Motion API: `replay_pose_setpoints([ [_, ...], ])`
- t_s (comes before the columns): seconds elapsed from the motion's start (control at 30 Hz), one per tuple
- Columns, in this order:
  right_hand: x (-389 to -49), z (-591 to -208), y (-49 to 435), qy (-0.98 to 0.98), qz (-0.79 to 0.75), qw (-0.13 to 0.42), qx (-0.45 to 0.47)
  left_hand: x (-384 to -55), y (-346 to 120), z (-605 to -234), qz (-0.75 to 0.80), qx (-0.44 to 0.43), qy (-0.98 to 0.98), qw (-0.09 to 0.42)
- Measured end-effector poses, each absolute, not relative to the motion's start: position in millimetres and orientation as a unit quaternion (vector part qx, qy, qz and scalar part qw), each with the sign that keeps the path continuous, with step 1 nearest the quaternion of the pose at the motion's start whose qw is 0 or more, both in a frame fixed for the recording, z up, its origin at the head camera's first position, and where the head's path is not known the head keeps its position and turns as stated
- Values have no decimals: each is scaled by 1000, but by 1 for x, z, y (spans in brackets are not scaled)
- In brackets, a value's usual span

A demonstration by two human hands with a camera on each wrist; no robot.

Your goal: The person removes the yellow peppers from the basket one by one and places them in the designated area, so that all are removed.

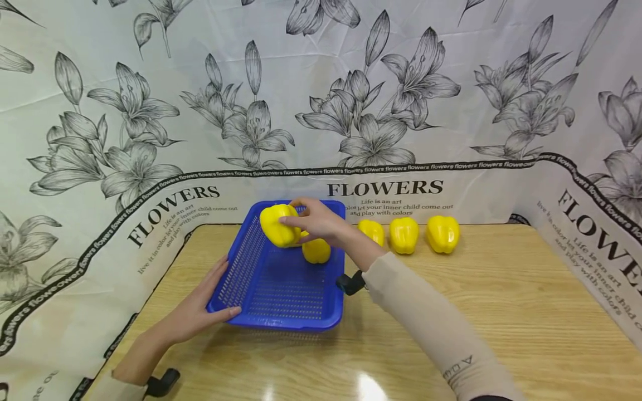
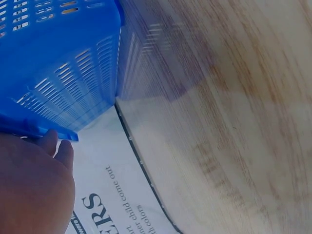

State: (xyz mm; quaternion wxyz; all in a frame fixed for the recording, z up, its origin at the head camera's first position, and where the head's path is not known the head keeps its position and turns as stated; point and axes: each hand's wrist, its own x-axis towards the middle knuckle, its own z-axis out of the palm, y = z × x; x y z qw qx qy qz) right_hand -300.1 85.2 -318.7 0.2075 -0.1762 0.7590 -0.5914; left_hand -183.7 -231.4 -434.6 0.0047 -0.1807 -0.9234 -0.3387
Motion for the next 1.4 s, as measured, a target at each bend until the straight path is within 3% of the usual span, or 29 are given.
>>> replay_pose_setpoints([
  [1.4,-276,-332,180,834,-504,154,-163,-184,-230,-431,-344,-186,-920,2],
])
